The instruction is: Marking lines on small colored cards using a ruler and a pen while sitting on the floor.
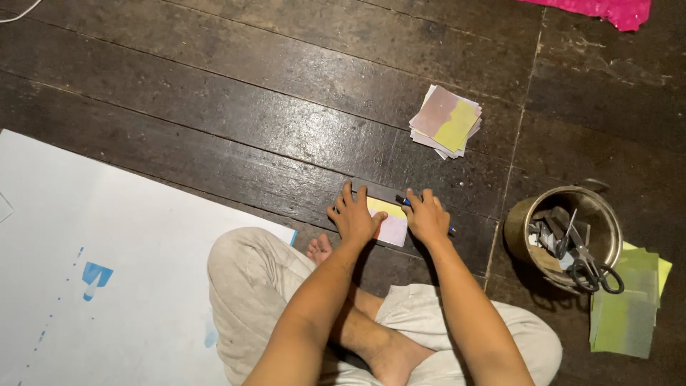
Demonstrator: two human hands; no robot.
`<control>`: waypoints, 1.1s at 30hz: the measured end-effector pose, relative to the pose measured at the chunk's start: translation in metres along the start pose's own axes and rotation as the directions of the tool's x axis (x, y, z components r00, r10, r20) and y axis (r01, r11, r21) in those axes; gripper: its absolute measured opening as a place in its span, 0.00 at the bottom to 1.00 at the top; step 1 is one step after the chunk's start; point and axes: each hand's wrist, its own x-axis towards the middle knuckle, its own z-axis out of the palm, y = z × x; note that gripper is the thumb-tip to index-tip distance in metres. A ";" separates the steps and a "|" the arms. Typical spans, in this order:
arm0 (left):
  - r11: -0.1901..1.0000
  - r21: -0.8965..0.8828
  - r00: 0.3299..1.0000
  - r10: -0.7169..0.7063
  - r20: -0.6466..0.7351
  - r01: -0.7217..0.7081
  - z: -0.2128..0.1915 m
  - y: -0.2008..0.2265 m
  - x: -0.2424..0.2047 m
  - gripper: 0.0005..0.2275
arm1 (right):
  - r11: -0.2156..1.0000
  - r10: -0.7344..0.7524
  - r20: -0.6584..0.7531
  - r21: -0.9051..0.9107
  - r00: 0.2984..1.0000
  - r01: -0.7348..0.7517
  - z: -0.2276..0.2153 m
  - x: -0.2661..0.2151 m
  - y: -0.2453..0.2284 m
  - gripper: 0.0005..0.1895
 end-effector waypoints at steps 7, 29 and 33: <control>0.998 -0.043 0.996 -0.042 -0.084 0.039 0.017 -0.021 0.047 0.14 | 1.000 0.017 0.010 0.003 1.000 -0.017 -0.005 -0.002 -0.003 0.24; 0.951 -0.108 0.939 -0.261 0.224 0.290 -0.048 -0.015 0.091 0.15 | 0.549 0.104 -0.423 0.779 0.900 0.303 0.029 -0.010 -0.060 0.10; 0.949 -0.125 0.940 -0.257 0.222 0.289 -0.042 -0.018 0.095 0.14 | 0.584 0.129 -0.421 0.764 0.898 0.274 0.030 -0.003 -0.068 0.10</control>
